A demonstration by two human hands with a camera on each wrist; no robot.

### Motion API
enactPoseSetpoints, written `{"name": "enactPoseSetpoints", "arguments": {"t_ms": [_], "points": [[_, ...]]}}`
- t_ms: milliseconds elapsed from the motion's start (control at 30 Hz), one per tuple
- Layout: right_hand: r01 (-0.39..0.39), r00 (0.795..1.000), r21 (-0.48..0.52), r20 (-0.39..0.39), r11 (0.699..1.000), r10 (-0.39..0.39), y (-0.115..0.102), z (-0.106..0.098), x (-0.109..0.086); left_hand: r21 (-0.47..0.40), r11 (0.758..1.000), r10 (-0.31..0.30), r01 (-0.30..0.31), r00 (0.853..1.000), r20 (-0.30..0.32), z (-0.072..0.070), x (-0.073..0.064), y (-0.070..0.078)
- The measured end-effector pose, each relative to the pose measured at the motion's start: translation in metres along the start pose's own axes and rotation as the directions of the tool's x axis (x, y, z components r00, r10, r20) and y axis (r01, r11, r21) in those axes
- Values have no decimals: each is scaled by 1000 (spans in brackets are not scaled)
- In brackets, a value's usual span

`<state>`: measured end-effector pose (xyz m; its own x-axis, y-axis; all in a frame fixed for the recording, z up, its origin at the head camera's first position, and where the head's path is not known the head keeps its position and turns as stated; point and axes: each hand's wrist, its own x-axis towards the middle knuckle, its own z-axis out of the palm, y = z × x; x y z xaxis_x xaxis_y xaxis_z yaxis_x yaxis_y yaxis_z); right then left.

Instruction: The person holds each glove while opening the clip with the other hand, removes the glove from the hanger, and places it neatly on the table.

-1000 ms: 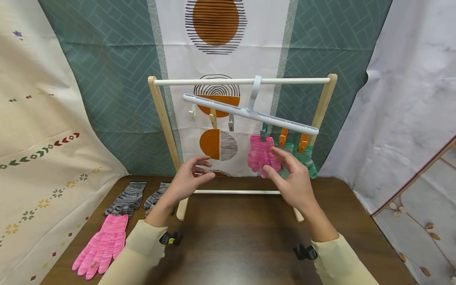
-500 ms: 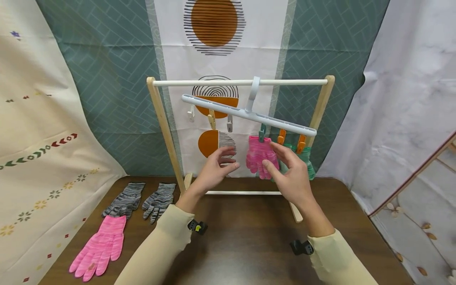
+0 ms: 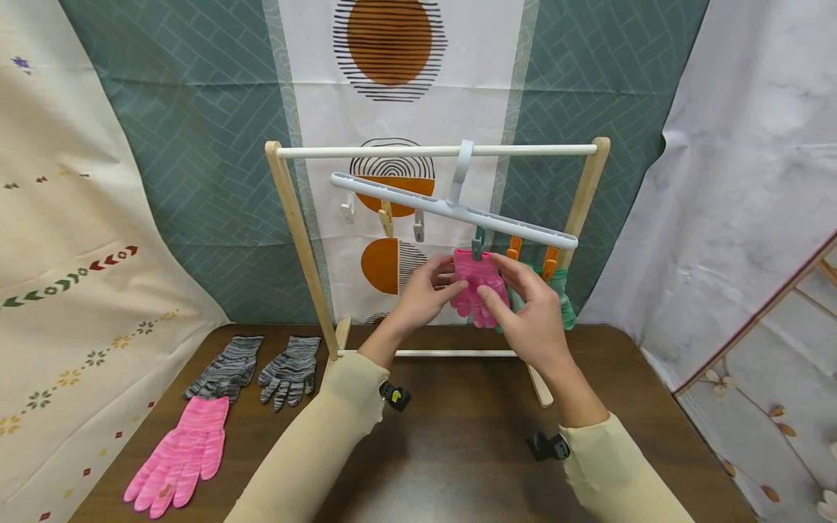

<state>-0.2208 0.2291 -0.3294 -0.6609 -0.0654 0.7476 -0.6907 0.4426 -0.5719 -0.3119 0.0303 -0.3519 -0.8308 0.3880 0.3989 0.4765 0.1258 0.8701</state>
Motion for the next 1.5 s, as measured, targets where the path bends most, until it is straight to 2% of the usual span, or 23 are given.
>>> {"name": "enactPoseSetpoints", "arguments": {"t_ms": [167, 333, 433, 567, 800, 967, 1200, 1500], "points": [[10, 1000, 11, -7, 1000, -10, -2, 2, 4, 19, 1000, -3, 3, 1000, -22, 3, 3, -1], [26, 1000, 16, -11, 1000, -26, -2, 3, 7, 10, 1000, 5, -5, 1000, -10, 5, 4, 0], [40, 999, 8, -13, 999, -40, -2, 5, 8, -26, 1000, 5, -5, 1000, 7, 6, 4, 3], [49, 999, -1, -15, 999, -49, -2, 8, 10, -78, 997, -23, 26, 999, 35, 6, 2, 4], [46, 999, -18, -7, 999, -47, -2, 9, 14, -120, 991, -44, 52, 997, 65, 4, -2, 4], [-3, 1000, -34, 2, 999, 3, -5, 13, 16, -199, 976, -71, 90, 992, 100, 3, -5, 5], [-103, 995, -68, 2, 992, 103, -15, 20, 20, -312, 942, -87, 127, 987, 137, 1, -11, 5], [-182, 983, -84, -17, 980, 181, -17, 29, 27, -319, 936, -106, 150, 983, 153, 0, -17, 9]]}}
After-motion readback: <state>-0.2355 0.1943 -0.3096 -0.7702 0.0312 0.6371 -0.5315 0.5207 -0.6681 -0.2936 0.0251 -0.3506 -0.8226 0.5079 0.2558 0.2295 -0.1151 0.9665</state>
